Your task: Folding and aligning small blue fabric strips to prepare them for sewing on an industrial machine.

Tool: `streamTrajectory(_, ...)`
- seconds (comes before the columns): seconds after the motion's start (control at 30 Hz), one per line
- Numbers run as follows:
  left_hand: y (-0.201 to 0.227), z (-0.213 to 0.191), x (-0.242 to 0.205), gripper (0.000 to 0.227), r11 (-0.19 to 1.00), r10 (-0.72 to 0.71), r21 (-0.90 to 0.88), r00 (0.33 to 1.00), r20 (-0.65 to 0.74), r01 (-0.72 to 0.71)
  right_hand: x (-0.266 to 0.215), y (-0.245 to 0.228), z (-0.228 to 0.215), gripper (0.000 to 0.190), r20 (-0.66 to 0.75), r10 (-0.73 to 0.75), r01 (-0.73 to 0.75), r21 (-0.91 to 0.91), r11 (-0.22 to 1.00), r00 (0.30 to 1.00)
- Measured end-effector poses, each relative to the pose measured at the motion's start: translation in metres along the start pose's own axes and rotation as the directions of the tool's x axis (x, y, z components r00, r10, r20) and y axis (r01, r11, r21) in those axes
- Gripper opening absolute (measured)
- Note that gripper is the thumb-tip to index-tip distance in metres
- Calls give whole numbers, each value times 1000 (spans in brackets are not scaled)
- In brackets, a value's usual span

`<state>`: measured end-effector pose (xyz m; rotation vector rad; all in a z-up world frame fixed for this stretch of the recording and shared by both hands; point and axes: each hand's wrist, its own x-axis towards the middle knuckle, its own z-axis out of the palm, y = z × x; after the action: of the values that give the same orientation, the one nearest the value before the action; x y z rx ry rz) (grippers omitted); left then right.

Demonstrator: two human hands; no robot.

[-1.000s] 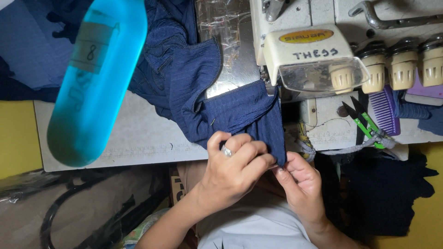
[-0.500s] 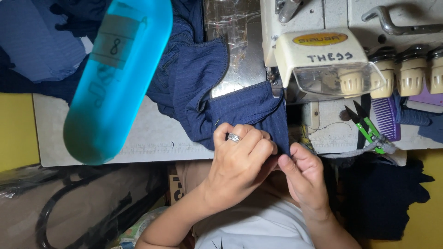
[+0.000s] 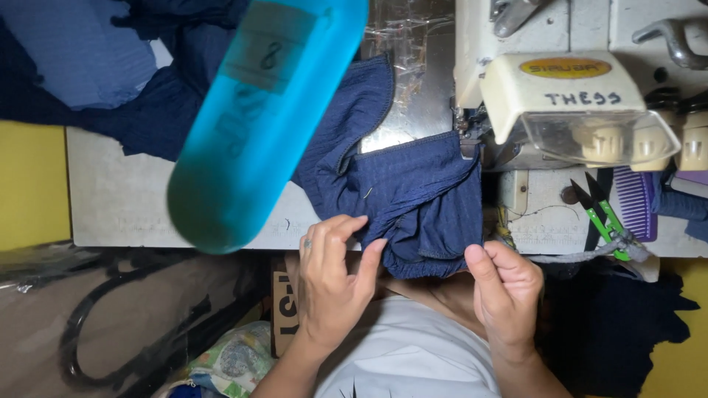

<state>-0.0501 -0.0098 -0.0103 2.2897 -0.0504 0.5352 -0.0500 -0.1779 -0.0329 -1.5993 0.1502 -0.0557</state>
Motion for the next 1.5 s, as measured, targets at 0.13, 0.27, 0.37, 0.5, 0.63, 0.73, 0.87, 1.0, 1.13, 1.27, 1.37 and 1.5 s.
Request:
streamTrajectory(0.13, -2, 1, 6, 17, 997, -39, 73, 989, 140, 29, -1, -1, 0, 27, 1, -8, 8, -44, 999, 1000)
streamTrajectory(0.27, -8, 1, 10, 19, 968, -97, -196, 957, 275, 155, 0, -4, 1, 28, 3, -24, 25, -116, 993, 1000)
streamTrajectory(0.37, -18, -7, 6, 12, 657, -313, -559, 858, 408, 506, 1, -9, 0, 29, 11, -22, 24, -227, 974, 1000)
streamTrajectory(0.5, 19, -21, 17, 12, 675, -231, -641, 929, 288, 366, -1, -4, 0, 25, 8, -28, 29, -264, 964, 1000)
streamTrajectory(0.63, 40, -12, 20, 10, 933, 318, -250, 917, 240, -259, -2, 2, -4, 24, 43, -28, 39, -277, 960, 999)
streamTrajectory(0.73, 35, 1, 12, 13, 907, 421, -70, 892, 166, -415, -2, 0, -5, 25, 62, -15, 31, -256, 966, 998)
streamTrajectory(0.87, 33, 1, 11, 18, 842, 538, -65, 841, 55, -535, -6, 8, -9, 22, 58, 33, -22, -176, 984, 998)
streamTrajectory(1.0, 38, -3, 17, 12, 759, 650, -75, 760, 12, -647, -7, -2, -7, 22, 73, 141, -137, -59, 989, 987)
streamTrajectory(1.13, 36, 1, 21, 24, 762, 637, 122, 770, 41, -636, -6, 1, -8, 21, 144, 22, -33, 72, 997, 989)
streamTrajectory(1.27, 37, 0, 19, 31, 748, 643, 124, 758, 110, -652, -4, -4, -5, 21, 154, 16, -43, 176, 983, 988)
streamTrajectory(1.37, 37, -1, 19, 29, 746, 650, 97, 752, 110, -659, -5, -1, -7, 21, 130, -1, -13, 111, 994, 992)
streamTrajectory(1.5, 34, 3, 21, 30, 745, 656, 69, 747, 108, -664, -3, -11, -2, 30, 110, 32, -51, 172, 984, 993)
